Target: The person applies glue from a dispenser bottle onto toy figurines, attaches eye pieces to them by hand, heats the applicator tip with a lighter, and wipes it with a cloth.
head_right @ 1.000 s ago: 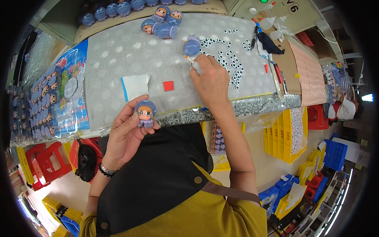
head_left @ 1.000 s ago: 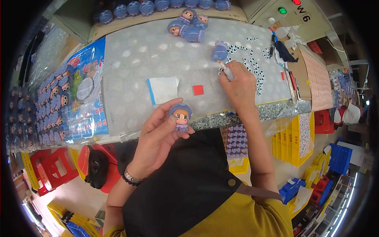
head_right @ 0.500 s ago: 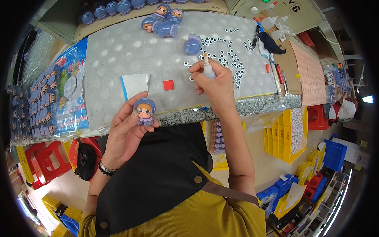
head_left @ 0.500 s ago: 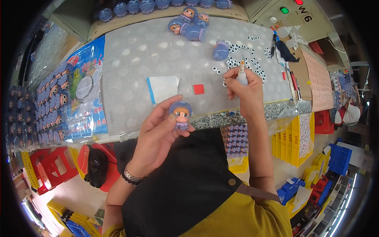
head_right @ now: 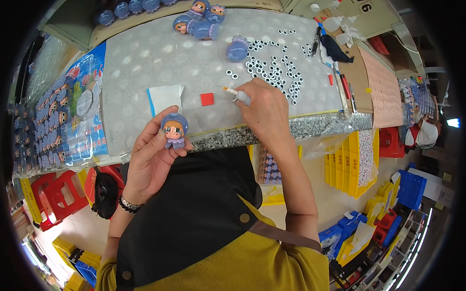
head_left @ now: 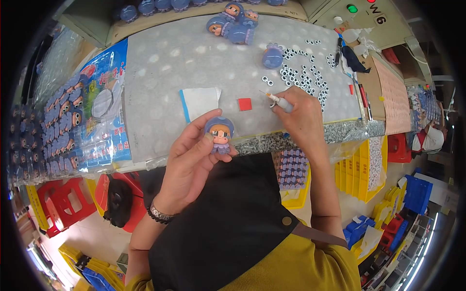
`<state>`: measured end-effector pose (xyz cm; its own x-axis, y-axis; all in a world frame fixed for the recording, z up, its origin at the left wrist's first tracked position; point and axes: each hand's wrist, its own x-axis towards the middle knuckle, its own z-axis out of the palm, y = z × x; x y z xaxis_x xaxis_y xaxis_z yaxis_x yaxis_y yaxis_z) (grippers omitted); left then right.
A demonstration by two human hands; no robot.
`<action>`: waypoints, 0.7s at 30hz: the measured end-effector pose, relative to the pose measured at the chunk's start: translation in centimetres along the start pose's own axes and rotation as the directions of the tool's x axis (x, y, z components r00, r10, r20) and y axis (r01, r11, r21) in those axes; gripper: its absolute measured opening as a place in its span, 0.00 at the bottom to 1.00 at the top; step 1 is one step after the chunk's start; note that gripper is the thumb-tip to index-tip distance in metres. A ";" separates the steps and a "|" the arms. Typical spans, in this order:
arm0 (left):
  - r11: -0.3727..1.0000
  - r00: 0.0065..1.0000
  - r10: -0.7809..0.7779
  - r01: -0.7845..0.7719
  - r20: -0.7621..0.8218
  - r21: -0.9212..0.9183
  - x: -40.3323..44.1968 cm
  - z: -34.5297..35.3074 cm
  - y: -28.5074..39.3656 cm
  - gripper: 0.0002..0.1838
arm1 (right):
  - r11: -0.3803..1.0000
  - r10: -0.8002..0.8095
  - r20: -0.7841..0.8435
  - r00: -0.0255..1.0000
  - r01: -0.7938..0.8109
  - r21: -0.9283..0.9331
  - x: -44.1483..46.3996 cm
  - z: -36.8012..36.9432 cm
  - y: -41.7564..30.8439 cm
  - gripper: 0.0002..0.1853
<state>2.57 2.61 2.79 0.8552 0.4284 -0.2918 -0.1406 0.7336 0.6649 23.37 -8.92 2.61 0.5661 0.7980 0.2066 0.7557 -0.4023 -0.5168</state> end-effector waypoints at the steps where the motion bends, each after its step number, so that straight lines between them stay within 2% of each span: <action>1: 1.000 1.000 0.002 -0.002 -0.004 -0.001 0.0 0.0 0.0 0.28 | 1.000 0.009 0.016 1.000 -0.009 0.002 0.0 0.0 0.2 0.09; 3: 1.000 1.000 -0.004 0.004 0.023 0.003 -0.1 -0.1 0.1 0.28 | 1.000 0.013 0.038 0.999 -0.013 0.009 0.1 0.2 0.0 0.09; 6: 0.999 0.999 0.007 -0.008 0.033 0.039 -0.2 -0.2 0.1 0.30 | 0.876 -0.010 0.071 0.997 -0.026 0.481 -0.3 -0.1 -1.4 0.07; 7: 0.997 0.999 0.018 -0.021 0.046 0.069 -0.1 -0.2 0.0 0.31 | 0.874 -0.010 0.075 0.997 -0.027 0.485 -0.5 -0.4 -2.1 0.07; 10: 0.993 0.998 0.035 -0.041 0.055 0.110 0.0 0.0 -0.1 0.34 | 0.554 0.158 0.323 0.933 -0.355 0.753 -1.6 -0.8 -4.9 0.06; 11: 0.991 0.998 0.044 -0.050 0.051 0.122 0.0 0.1 0.0 0.35 | 0.552 0.160 0.326 0.932 -0.358 0.753 -1.7 -0.6 -5.3 0.06; 14: 0.983 0.997 0.073 -0.079 0.039 0.166 0.0 0.1 -0.1 0.36 | 0.270 0.164 0.462 0.872 -0.490 0.829 -2.1 0.2 -6.0 0.07; 18: 0.962 0.991 0.129 -0.133 0.032 0.237 -0.1 0.0 -0.3 0.36 | 0.162 0.184 0.494 0.850 -0.522 0.837 -2.4 1.1 -6.3 0.09; 21: 0.954 0.988 0.151 -0.158 0.044 0.256 -0.2 -0.1 -0.4 0.37 | 0.155 0.199 0.496 0.845 -0.527 0.836 -2.4 1.2 -6.4 0.09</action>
<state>2.43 2.28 2.52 0.8451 0.5110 -0.1575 -0.1411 0.4972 0.8561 16.72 -7.74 4.44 0.4656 0.8170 -0.3401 -0.4563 -0.1076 -0.8833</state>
